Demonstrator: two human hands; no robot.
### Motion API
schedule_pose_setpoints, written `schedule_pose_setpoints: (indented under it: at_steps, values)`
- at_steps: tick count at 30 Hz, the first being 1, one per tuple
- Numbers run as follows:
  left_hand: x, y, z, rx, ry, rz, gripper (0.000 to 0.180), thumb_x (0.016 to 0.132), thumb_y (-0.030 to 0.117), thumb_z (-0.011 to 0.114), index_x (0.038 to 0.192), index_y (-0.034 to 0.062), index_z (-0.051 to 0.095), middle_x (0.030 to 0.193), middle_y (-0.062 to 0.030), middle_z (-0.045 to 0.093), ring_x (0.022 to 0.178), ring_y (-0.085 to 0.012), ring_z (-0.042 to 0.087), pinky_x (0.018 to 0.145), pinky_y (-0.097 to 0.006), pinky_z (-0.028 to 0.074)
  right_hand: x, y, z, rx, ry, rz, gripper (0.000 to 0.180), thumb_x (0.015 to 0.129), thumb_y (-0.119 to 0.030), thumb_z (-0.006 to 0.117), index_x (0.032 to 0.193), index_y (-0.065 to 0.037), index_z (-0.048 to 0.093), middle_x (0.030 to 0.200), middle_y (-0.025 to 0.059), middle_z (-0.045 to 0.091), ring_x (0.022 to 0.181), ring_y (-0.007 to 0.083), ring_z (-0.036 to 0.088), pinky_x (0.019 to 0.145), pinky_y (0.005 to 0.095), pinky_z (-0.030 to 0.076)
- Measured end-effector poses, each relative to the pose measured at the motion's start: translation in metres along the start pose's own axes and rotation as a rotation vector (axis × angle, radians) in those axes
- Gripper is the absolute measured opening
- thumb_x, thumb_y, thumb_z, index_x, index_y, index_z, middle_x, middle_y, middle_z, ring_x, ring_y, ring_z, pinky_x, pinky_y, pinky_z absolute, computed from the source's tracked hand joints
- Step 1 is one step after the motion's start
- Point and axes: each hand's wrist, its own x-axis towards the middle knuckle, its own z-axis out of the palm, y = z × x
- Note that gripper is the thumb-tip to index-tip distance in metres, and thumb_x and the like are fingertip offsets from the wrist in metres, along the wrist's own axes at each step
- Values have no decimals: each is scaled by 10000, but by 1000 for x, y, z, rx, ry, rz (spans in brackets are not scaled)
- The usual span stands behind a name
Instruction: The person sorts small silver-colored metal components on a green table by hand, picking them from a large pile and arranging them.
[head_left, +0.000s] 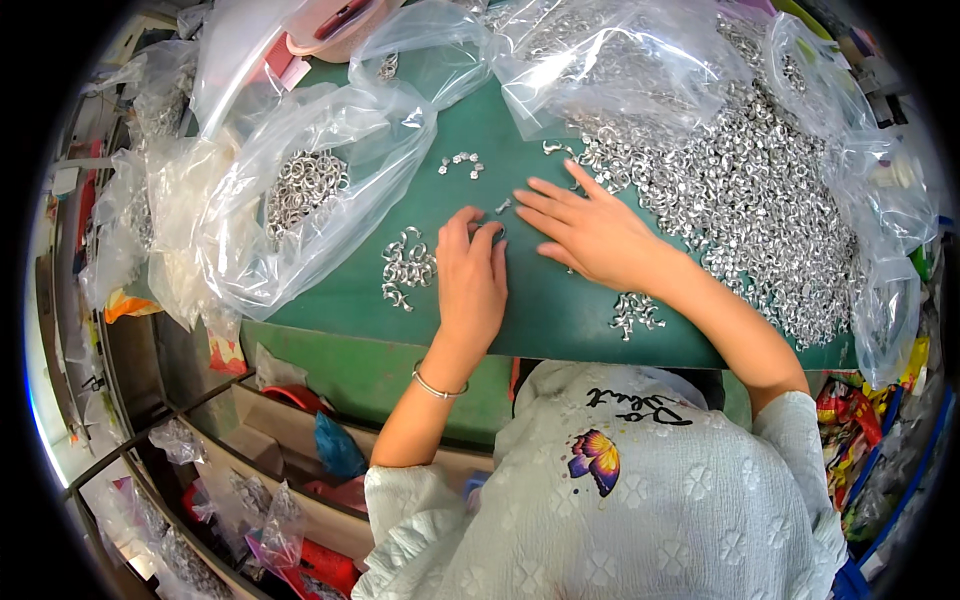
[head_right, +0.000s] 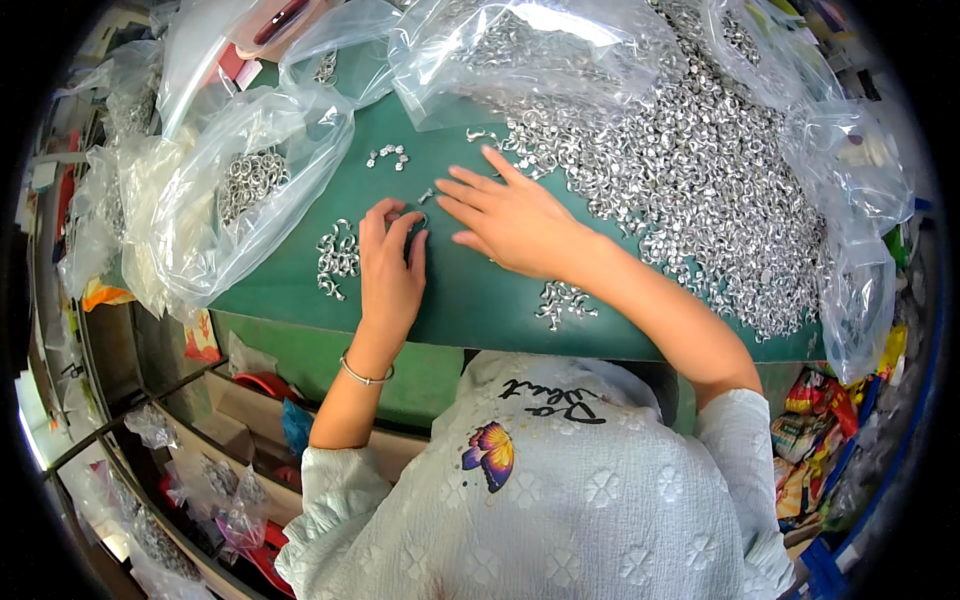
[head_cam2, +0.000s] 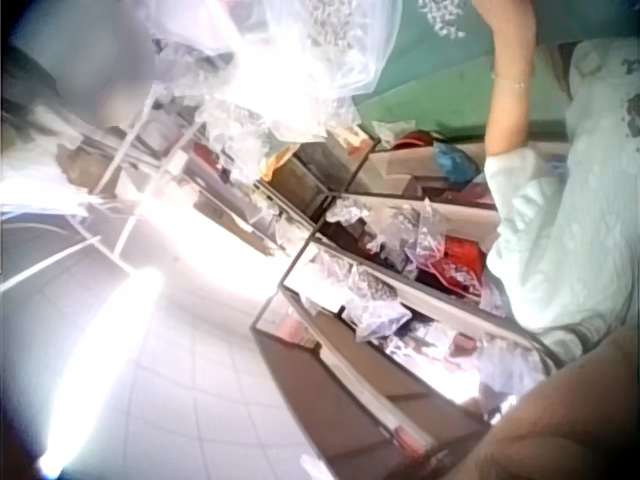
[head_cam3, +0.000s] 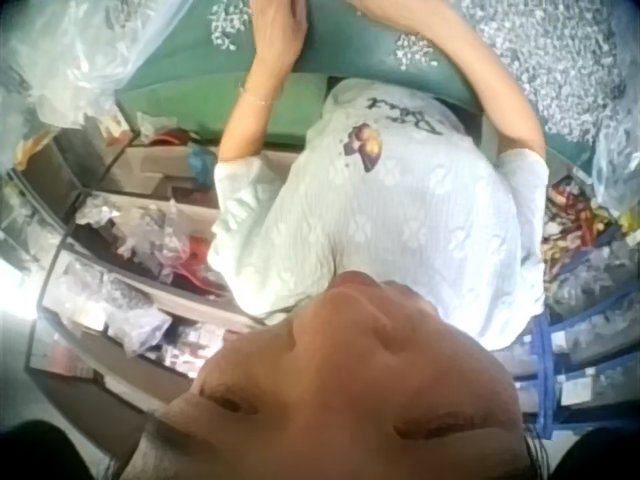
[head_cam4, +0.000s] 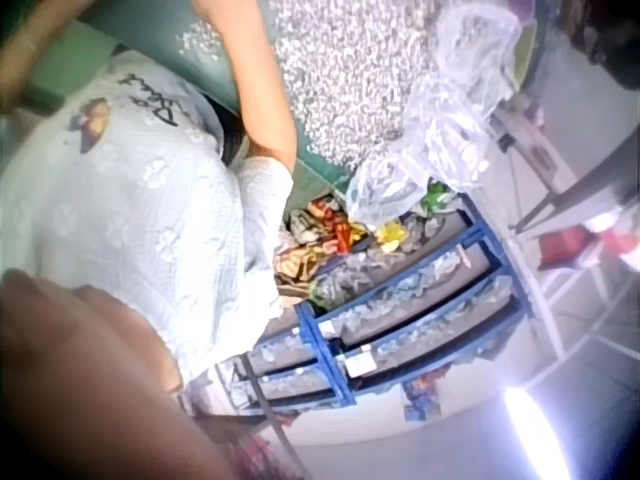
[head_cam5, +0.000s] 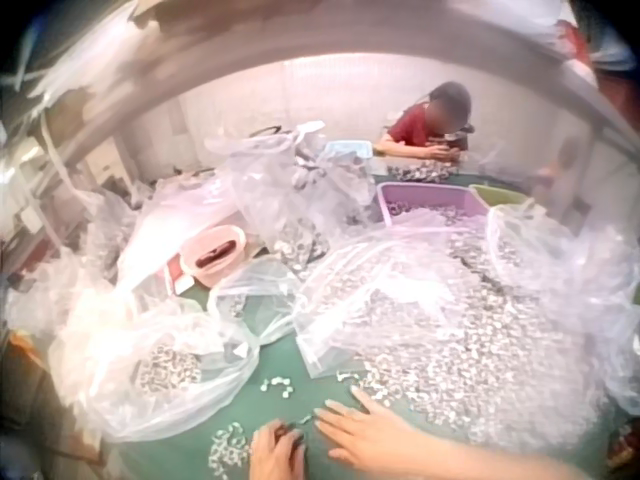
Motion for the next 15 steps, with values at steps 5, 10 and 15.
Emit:
schedule_pose_setpoints:
  at_steps: [5,10,15]
  values:
    - [-2,-6,1,-78,64,8,239,827,-7,637,1056,-29,574,1121,-160,534,1012,-334,522,854,-419,434,-6,-3,-16,163,83,21,466,959,-293,533,1337,-23,498,1428,113,468,1364,250,390,1156,435,273]
    - [4,-5,2,26,40,36,264,823,8,651,1070,-15,559,1141,-165,519,1008,-338,510,848,-424,432,6,-5,1,146,28,-41,498,931,-266,573,1349,-12,481,1434,120,456,1373,259,374,1148,436,290]
    - [1,-4,-2,36,51,-8,293,826,1,653,1105,-14,565,1120,-161,529,1006,-335,513,865,-415,426,-46,-16,-19,218,-93,6,472,926,-231,581,1334,-8,495,1429,128,457,1376,270,369,1147,439,291]
